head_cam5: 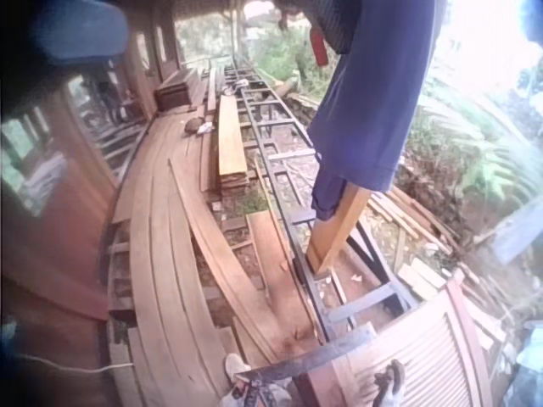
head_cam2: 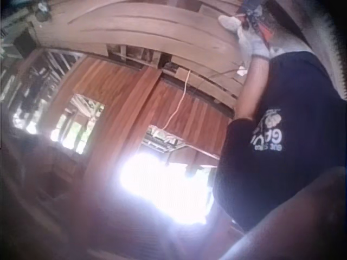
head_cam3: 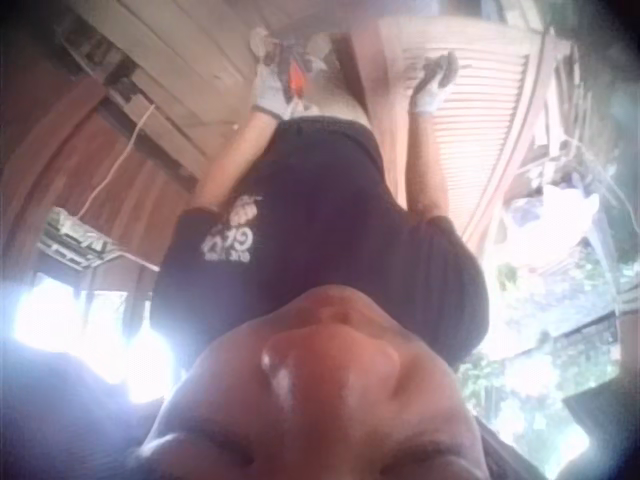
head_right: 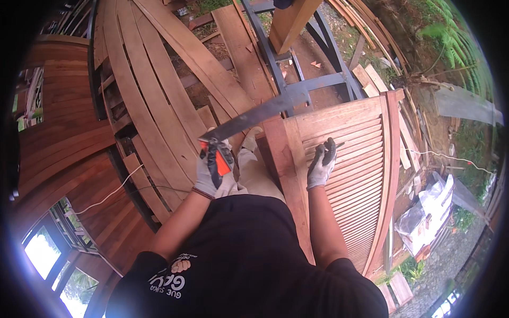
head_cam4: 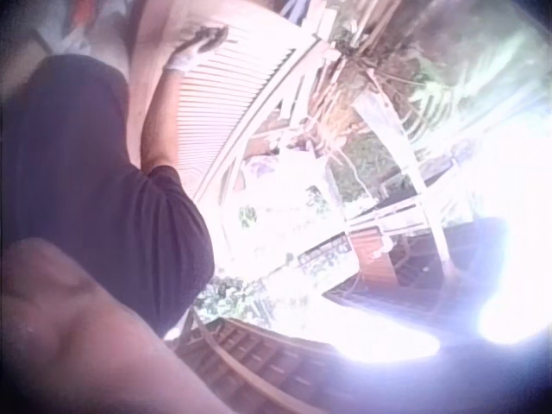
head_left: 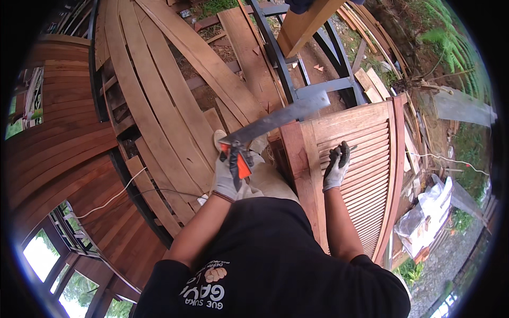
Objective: The person uses a combination square and a pencil to measure and mark lines on a large wooden panel. They repeatedly reposition the square along the panel's edges and draw straight lines to guide subsequent cuts.
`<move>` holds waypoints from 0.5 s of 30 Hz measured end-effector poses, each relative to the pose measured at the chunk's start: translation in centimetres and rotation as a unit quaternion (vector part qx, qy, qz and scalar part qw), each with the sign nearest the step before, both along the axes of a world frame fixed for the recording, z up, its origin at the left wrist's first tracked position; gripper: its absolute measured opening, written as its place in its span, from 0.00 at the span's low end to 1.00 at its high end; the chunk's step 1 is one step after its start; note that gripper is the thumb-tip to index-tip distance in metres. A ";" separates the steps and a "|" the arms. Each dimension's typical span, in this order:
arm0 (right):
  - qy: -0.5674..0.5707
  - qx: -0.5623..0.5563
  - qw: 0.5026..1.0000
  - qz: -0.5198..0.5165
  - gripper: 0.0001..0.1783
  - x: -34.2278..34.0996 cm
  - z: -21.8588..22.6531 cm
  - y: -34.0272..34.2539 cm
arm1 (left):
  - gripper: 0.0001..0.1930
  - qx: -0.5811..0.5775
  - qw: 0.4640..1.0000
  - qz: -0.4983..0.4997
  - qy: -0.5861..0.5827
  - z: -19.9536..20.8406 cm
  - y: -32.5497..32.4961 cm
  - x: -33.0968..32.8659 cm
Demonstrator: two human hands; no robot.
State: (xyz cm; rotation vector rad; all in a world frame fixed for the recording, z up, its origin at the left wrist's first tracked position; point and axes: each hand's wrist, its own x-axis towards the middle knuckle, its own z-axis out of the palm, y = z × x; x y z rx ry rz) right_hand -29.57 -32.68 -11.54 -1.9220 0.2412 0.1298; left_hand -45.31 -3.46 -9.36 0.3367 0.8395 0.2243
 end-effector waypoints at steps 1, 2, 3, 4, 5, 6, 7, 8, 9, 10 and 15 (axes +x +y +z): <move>0.012 0.131 0.991 -0.036 0.29 1.7 0.1 1.0 | 0.13 0.004 0.999 -0.026 0.024 -0.2 -1.4 1.1; 0.024 0.146 0.987 -0.054 0.29 3.1 1.1 2.1 | 0.14 0.040 0.997 -0.058 0.029 -0.6 -2.4 1.7; 0.033 0.161 0.984 -0.072 0.29 4.6 2.0 2.9 | 0.14 0.075 0.993 -0.091 0.030 -1.3 -3.4 2.2; 0.021 0.145 0.987 -0.068 0.29 5.7 1.9 2.9 | 0.13 -0.014 0.998 -0.065 0.019 -1.6 -4.1 3.0; 0.009 0.130 0.990 -0.062 0.29 6.7 1.6 2.9 | 0.13 -0.103 0.994 -0.036 0.009 -1.9 -4.7 3.6; -0.014 0.057 0.997 -0.051 0.26 7.8 1.0 3.0 | 0.13 -0.189 0.982 -0.008 -0.001 -2.4 -5.1 4.3; -0.048 -0.021 0.998 -0.022 0.22 8.4 1.2 3.2 | 0.13 -0.164 0.986 -0.037 0.016 -2.7 -5.7 4.8; -0.069 -0.030 0.997 -0.003 0.21 9.2 0.5 3.1 | 0.12 -0.139 0.988 -0.065 0.034 -2.8 -6.3 5.2; -0.089 -0.042 0.995 0.013 0.20 9.9 -0.4 2.7 | 0.12 -0.115 0.987 -0.098 0.052 -3.2 -7.0 5.2; -0.056 0.001 0.998 -0.006 0.20 10.5 -1.0 2.1 | 0.12 -0.049 0.987 -0.120 0.096 -3.4 -7.6 5.2; -0.116 -0.107 0.987 0.043 0.18 12.7 -3.1 1.8 | 0.15 -0.002 0.991 -0.018 0.133 -7.1 -9.7 5.7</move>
